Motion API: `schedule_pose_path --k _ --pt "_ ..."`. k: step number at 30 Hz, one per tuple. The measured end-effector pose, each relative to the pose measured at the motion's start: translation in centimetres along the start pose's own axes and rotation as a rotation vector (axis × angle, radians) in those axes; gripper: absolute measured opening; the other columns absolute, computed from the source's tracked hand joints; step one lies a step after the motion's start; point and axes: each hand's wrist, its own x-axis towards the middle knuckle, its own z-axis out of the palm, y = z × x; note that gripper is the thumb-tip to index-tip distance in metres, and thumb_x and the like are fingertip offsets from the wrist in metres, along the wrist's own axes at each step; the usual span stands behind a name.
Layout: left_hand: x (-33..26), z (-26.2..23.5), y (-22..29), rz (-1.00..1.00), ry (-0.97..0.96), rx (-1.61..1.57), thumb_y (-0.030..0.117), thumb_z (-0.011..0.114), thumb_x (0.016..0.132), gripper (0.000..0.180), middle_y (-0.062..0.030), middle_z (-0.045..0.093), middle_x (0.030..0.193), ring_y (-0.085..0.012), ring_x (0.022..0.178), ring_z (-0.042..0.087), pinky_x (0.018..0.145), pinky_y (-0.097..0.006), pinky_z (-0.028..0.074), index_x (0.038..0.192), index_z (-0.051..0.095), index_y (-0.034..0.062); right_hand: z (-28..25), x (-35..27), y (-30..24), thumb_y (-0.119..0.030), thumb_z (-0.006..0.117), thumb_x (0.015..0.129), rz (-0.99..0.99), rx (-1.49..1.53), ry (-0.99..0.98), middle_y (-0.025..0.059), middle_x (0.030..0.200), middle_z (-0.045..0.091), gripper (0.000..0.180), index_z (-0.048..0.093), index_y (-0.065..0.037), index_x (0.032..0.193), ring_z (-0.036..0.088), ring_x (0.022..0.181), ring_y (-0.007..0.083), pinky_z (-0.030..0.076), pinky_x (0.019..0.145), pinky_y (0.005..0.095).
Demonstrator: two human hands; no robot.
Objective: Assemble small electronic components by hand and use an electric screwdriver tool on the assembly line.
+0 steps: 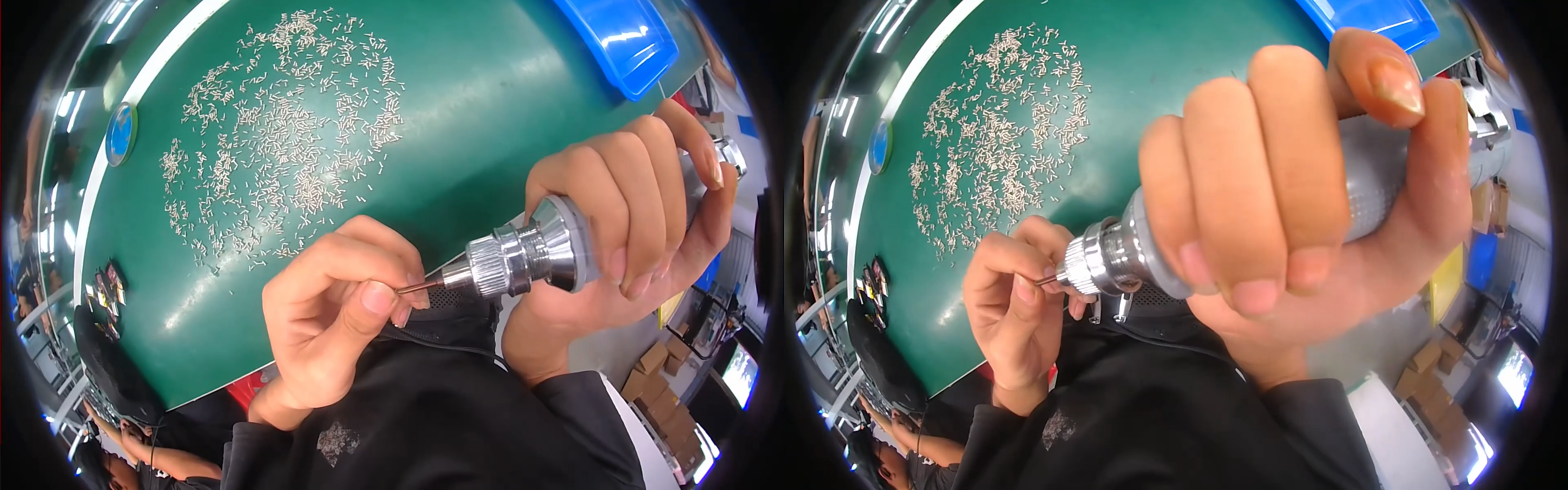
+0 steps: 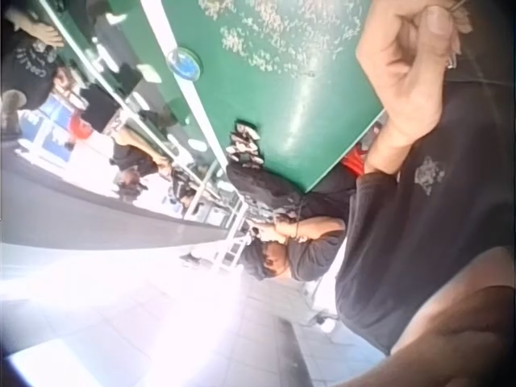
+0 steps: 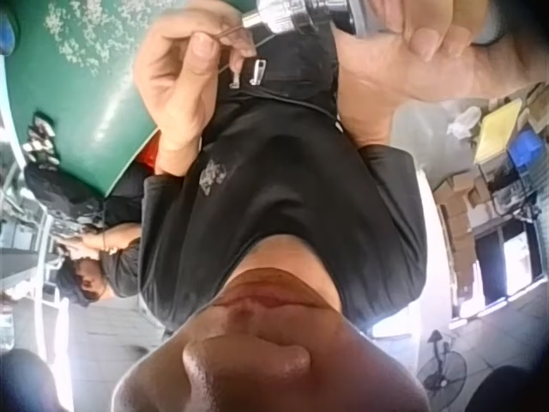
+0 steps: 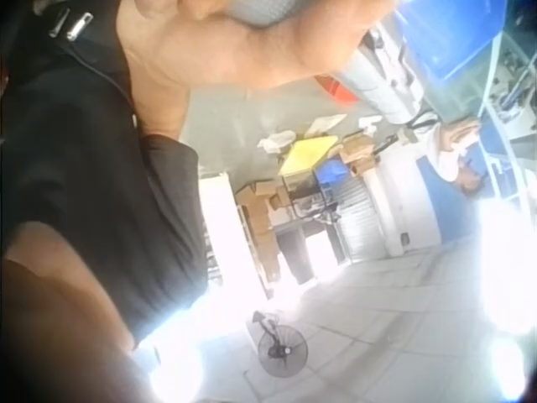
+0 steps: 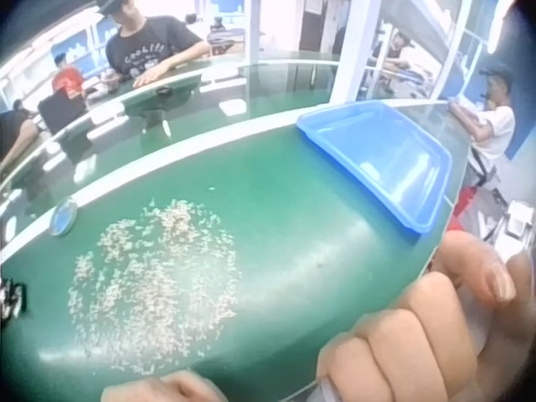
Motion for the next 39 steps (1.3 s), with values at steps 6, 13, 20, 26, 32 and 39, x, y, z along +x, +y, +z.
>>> schedule_pose_path --k 6,13,20,26,32,39 --pt "0.2 -0.4 1.0 0.012 0.038 0.033 0.003 0.056 0.096 0.010 -0.0160 0.060 0.090 -0.0142 0.071 0.055 0.065 -0.026 0.046 0.094 0.060 -0.0055 1.0 0.2 1.2 -0.025 0.052 0.093 -0.043 -0.079 -0.038 0.0014 0.054 0.046 0.018 0.049 -0.007 0.092 0.047 0.046 0.0129 0.043 0.052 0.0270" --pt "0.3 0.2 0.9 0.139 0.117 0.447 -0.008 0.061 0.086 0.001 -0.0149 0.062 0.079 -0.0182 0.068 0.059 0.061 -0.026 0.047 0.086 0.061 -0.0078 0.7 -0.4 0.6 -0.026 0.051 0.095 -0.047 -0.159 -0.034 0.0003 0.054 0.044 0.020 0.050 -0.006 0.093 0.045 0.044 0.0113 0.040 0.050 0.0269" --pt "0.7 0.2 0.1 0.231 0.037 0.585 -0.008 0.062 0.082 0.006 -0.0144 0.063 0.079 -0.0191 0.066 0.059 0.060 -0.026 0.047 0.088 0.062 -0.0074 -0.2 -0.3 -0.3 -0.024 0.051 0.095 0.036 -0.202 -0.014 0.0000 0.055 0.043 0.021 0.051 -0.004 0.093 0.043 0.043 0.0111 0.039 0.049 0.0270" --pt "1.5 0.7 0.5 0.189 0.112 0.488 0.002 0.067 0.084 0.034 -0.0129 0.062 0.086 -0.0154 0.071 0.058 0.065 -0.026 0.048 0.114 0.054 -0.0073 -0.1 0.8 -1.9 -0.023 0.050 0.097 -0.046 -0.180 0.014 -0.0008 0.055 0.041 0.020 0.051 -0.003 0.093 0.042 0.042 0.0104 0.038 0.049 0.0268" --pt "-0.2 -1.2 1.5 0.338 0.004 0.750 -0.012 0.062 0.079 0.012 -0.0123 0.062 0.071 -0.0239 0.062 0.061 0.057 -0.032 0.049 0.085 0.058 -0.0024 -2.1 0.3 -1.4 -0.027 0.047 0.098 -0.130 -0.309 0.235 -0.0026 0.050 0.034 0.019 0.046 -0.011 0.089 0.034 0.041 0.0095 0.035 0.046 0.0267" --pt "-1.4 0.4 5.5 0.329 0.024 0.901 -0.006 0.070 0.077 0.007 -0.0131 0.061 0.070 -0.0282 0.060 0.059 0.056 -0.034 0.046 0.080 0.066 -0.0009 -4.1 0.5 -2.9 -0.022 0.053 0.094 -0.182 -0.291 0.334 -0.0019 0.051 0.033 0.015 0.052 -0.010 0.086 0.034 0.044 0.0107 0.035 0.049 0.0278"
